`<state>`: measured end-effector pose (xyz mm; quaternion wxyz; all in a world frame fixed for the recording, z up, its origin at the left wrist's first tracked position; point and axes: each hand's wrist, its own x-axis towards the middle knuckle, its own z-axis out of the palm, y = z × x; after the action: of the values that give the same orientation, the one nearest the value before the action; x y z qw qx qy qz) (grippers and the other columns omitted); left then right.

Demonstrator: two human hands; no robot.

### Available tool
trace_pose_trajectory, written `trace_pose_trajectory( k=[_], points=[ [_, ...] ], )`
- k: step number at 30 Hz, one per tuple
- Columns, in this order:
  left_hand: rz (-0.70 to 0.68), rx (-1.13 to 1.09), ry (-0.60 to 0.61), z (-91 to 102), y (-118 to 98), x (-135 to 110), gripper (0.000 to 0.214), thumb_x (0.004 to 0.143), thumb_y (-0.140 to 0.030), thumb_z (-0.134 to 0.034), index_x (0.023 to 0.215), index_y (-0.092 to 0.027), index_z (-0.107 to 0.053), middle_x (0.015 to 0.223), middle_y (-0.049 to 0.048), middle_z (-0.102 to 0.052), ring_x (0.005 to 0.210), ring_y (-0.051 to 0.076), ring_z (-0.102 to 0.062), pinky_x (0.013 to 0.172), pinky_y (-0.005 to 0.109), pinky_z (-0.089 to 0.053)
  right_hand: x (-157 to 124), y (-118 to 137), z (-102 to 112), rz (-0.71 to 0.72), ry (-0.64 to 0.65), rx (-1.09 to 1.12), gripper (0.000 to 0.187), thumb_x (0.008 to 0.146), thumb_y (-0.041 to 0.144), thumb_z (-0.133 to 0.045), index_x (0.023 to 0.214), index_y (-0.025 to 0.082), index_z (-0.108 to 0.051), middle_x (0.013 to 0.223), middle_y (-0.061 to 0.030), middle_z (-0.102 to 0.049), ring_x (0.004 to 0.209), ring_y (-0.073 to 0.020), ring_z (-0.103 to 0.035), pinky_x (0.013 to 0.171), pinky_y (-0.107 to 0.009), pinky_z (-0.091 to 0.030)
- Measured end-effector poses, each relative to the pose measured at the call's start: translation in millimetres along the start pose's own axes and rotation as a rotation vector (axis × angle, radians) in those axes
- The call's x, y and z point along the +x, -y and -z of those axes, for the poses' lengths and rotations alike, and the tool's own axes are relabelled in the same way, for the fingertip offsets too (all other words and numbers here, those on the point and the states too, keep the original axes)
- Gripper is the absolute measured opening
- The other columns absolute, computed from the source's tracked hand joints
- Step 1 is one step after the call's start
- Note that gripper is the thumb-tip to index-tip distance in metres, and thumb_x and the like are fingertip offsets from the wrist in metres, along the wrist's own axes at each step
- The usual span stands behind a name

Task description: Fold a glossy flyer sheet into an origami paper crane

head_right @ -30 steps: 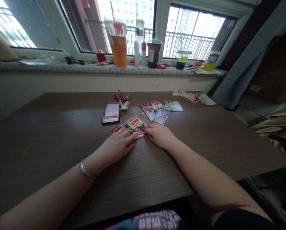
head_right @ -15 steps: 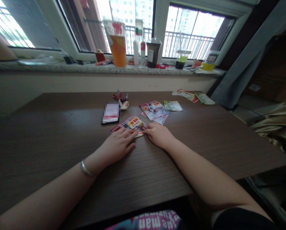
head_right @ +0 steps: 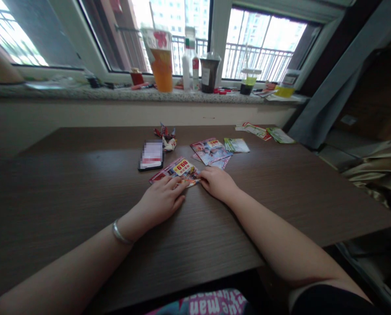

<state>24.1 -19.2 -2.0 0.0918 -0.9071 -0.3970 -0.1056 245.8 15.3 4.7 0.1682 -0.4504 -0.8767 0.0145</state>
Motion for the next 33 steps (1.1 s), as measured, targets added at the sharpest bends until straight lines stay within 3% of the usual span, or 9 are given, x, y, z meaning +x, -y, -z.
trace_pose_trajectory(
  k=[9, 22, 25, 28, 31, 33],
  points=[
    [0.003, 0.015, 0.053, 11.4, -4, 4, 0.04, 0.094, -0.031, -0.043, 0.129, -0.015, -0.055, 0.123, 0.0141, -0.059, 0.104, 0.027, -0.054, 0.092, 0.042, -0.043, -1, -8, 8, -0.022, 0.037, 0.017, 0.018, 0.087, 0.016, -0.056, 0.092, 0.02, -0.072, 0.095, -0.0062, -0.068, 0.089, -0.0179, -0.061, 0.081, -0.029, -0.045],
    [0.009, 0.025, 0.036, 3.8, -2, 2, 0.042, 0.096, -0.035, -0.038, 0.135, -0.023, -0.05, 0.118, 0.011, -0.06, 0.099, 0.025, -0.052, 0.091, 0.041, -0.038, -2, -2, 13, -0.075, 0.079, -0.083, 0.02, 0.088, 0.019, -0.054, 0.097, 0.021, -0.072, 0.096, -0.0067, -0.07, 0.09, -0.02, -0.063, 0.077, -0.03, -0.047],
    [0.016, 0.027, 0.034, 4.2, -2, 3, 0.042, 0.096, -0.035, -0.039, 0.134, -0.023, -0.05, 0.12, 0.0107, -0.059, 0.1, 0.026, -0.052, 0.091, 0.041, -0.038, -3, -12, 15, -0.172, 0.02, 0.066, 0.021, 0.085, 0.017, -0.057, 0.1, 0.021, -0.07, 0.096, -0.0046, -0.073, 0.084, -0.0176, -0.065, 0.077, -0.029, -0.048],
    [0.014, 0.032, 0.028, 4.9, -3, 2, 0.041, 0.096, -0.035, -0.039, 0.133, -0.024, -0.052, 0.12, 0.0106, -0.059, 0.099, 0.026, -0.052, 0.09, 0.041, -0.039, -4, -21, 17, -0.253, -0.133, 0.188, 0.019, 0.084, 0.013, -0.057, 0.095, 0.019, -0.071, 0.097, -0.005, -0.073, 0.084, -0.0164, -0.066, 0.078, -0.029, -0.05],
    [0.012, 0.03, 0.021, 5.3, -3, 2, 0.041, 0.096, -0.035, -0.039, 0.133, -0.023, -0.052, 0.12, 0.0111, -0.059, 0.099, 0.026, -0.052, 0.091, 0.041, -0.039, -3, -17, 16, -0.155, -0.186, 0.182, 0.02, 0.084, 0.012, -0.056, 0.093, 0.019, -0.073, 0.096, -0.0061, -0.073, 0.091, -0.0178, -0.064, 0.083, -0.032, -0.049],
    [0.011, 0.023, 0.017, 5.7, -3, 2, 0.041, 0.096, -0.035, -0.039, 0.133, -0.023, -0.052, 0.119, 0.0112, -0.06, 0.101, 0.026, -0.052, 0.091, 0.041, -0.039, -3, -9, 14, -0.008, -0.112, 0.161, 0.021, 0.085, 0.013, -0.055, 0.096, 0.018, -0.073, 0.095, -0.0069, -0.071, 0.091, -0.0177, -0.063, 0.086, -0.032, -0.048]
  ],
)
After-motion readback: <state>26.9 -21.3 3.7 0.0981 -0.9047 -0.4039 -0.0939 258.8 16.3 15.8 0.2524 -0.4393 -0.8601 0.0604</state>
